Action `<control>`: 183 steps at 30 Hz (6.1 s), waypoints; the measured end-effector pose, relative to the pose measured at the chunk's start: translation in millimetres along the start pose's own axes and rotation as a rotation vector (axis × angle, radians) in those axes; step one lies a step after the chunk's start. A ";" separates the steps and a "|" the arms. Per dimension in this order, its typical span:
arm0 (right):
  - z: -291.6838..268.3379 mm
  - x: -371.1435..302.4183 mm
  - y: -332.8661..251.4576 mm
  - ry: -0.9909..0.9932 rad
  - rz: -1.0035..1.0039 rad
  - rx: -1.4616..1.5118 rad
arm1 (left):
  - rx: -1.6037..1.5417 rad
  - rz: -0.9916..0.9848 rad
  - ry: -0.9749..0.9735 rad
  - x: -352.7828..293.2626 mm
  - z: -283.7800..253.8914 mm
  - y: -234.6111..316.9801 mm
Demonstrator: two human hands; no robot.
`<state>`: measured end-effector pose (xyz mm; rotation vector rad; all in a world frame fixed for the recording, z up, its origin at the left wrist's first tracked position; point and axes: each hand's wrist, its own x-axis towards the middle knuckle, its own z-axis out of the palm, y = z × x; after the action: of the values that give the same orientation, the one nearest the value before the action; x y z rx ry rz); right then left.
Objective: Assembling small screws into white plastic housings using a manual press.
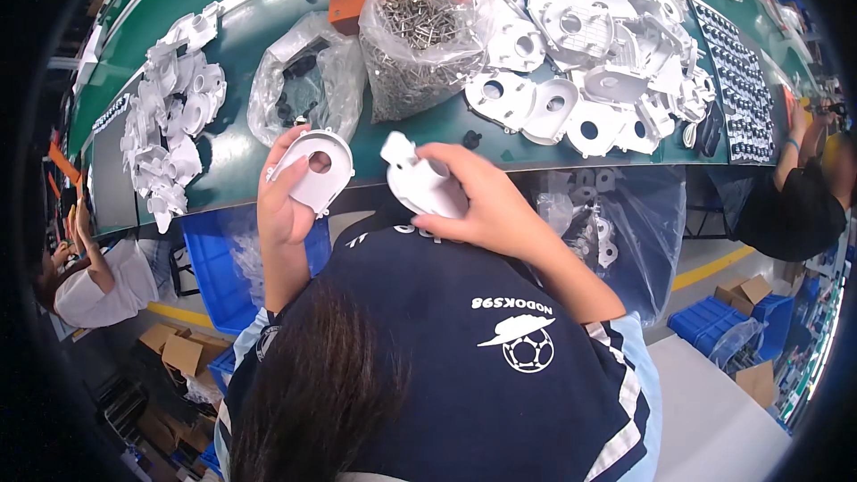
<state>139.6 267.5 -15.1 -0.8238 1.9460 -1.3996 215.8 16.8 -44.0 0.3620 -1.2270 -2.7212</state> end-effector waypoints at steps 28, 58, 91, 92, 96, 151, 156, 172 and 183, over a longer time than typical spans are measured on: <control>-11.1 5.6 19.8 0.476 0.207 0.338 | -0.010 -0.001 -0.022 -0.8 1.3 6.3; -0.3 19.3 -45.5 0.186 0.044 1.105 | 0.294 -0.133 -0.523 21.4 82.5 10.0; 5.8 27.9 -37.8 -0.119 0.003 0.907 | 0.178 0.086 0.001 -57.8 1.0 24.6; 5.2 32.4 -39.9 -0.162 0.025 0.915 | 0.269 0.177 0.138 -73.1 -13.3 20.0; 6.3 55.0 -41.6 -0.463 -0.087 0.786 | 0.322 0.393 0.882 -178.3 -72.5 -18.1; -61.3 -9.5 -9.3 0.617 0.108 0.832 | 1.775 0.413 -0.319 -4.8 53.5 -33.2; -80.8 -4.6 4.3 0.480 0.205 0.811 | 1.760 0.370 -0.169 4.9 57.5 -54.7; -131.5 -22.4 -0.6 0.446 0.113 0.215 | 0.257 -0.221 -0.108 11.0 50.2 -28.8; -77.7 -29.2 24.7 0.819 0.389 -0.368 | -0.075 -0.308 -0.100 13.1 58.9 -31.8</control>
<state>95.1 341.8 -14.8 0.0543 2.8405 -1.2473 186.4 77.3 -32.3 0.4448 -1.1753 -3.0701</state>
